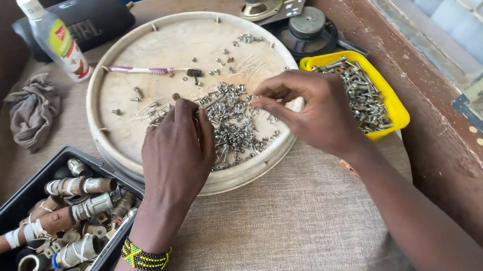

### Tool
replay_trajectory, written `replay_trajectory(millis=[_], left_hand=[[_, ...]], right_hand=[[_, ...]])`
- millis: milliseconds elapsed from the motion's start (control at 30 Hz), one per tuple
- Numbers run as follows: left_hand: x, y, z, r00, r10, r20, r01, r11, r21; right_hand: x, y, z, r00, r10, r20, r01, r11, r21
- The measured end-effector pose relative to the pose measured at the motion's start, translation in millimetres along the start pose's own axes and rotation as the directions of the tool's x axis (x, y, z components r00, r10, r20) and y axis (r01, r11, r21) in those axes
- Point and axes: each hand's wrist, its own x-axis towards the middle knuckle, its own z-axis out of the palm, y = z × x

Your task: The person picks small metal fasteners from a white circular tray and places them into a yellow container. They handle the items one at a time, occasionally inspecting them before transferring them.

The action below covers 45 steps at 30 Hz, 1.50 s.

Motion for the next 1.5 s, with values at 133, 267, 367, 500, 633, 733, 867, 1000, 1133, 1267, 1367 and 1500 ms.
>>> replay_trajectory(millis=[133,267,367,500,633,733,867,1000,1133,1267,1367,1500], left_hand=[[-1.8,1.6,-1.2,1.000,0.014,0.004,-0.014,1.000,0.004],[-2.0,1.0,-0.8,0.999,0.024,0.034,-0.023,1.000,-0.020],[-1.9,0.2,0.7,0.999,0.038,0.039,-0.037,0.999,-0.021],[-2.0,4.0,0.6,0.997,0.055,0.055,-0.055,0.998,-0.014],[-1.7,8.6,-0.4,0.994,0.103,0.027,-0.101,0.992,-0.071],[-0.3,8.9,0.4,0.993,0.113,0.013,-0.109,0.975,-0.193],[-3.8,4.7,4.8,0.997,0.083,-0.001,-0.081,0.965,-0.250],[-2.7,5.0,7.7,0.998,0.056,-0.012,-0.057,0.945,-0.321],[0.1,11.5,3.3,1.000,0.017,-0.005,-0.018,0.927,-0.374],[-3.2,10.4,17.4,0.990,-0.087,0.115,0.136,0.831,-0.540],[-6.9,10.4,16.3,0.958,-0.180,0.224,0.284,0.716,-0.638],[-3.1,20.2,5.5,0.877,-0.240,0.416,0.477,0.526,-0.704]], right_hand=[[-16.6,-7.9,-51.1,1.000,0.023,0.011,-0.021,0.987,-0.160],[-34.9,-10.1,-96.5,0.986,0.159,0.048,-0.132,0.926,-0.354],[-42.8,-4.1,-108.5,0.953,0.294,0.076,-0.222,0.844,-0.488],[-47.3,0.4,-104.7,0.930,0.347,0.122,-0.240,0.823,-0.514],[-25.3,-18.4,-71.2,0.956,0.270,0.118,-0.213,0.910,-0.355],[-6.1,-24.7,-38.1,0.979,0.072,0.191,-0.031,0.977,-0.209],[16.9,-24.1,2.3,0.965,-0.076,0.253,0.099,0.992,-0.079],[21.6,-9.8,18.4,0.970,-0.122,0.209,0.140,0.987,-0.077],[12.4,-12.2,25.8,0.982,-0.106,0.158,0.108,0.994,-0.009],[0.1,-5.9,23.8,0.988,-0.121,0.091,0.126,0.991,-0.045],[-2.2,-3.4,28.1,0.981,-0.182,0.059,0.188,0.976,-0.107],[-1.6,-18.0,25.3,0.980,-0.188,0.059,0.195,0.965,-0.174]])
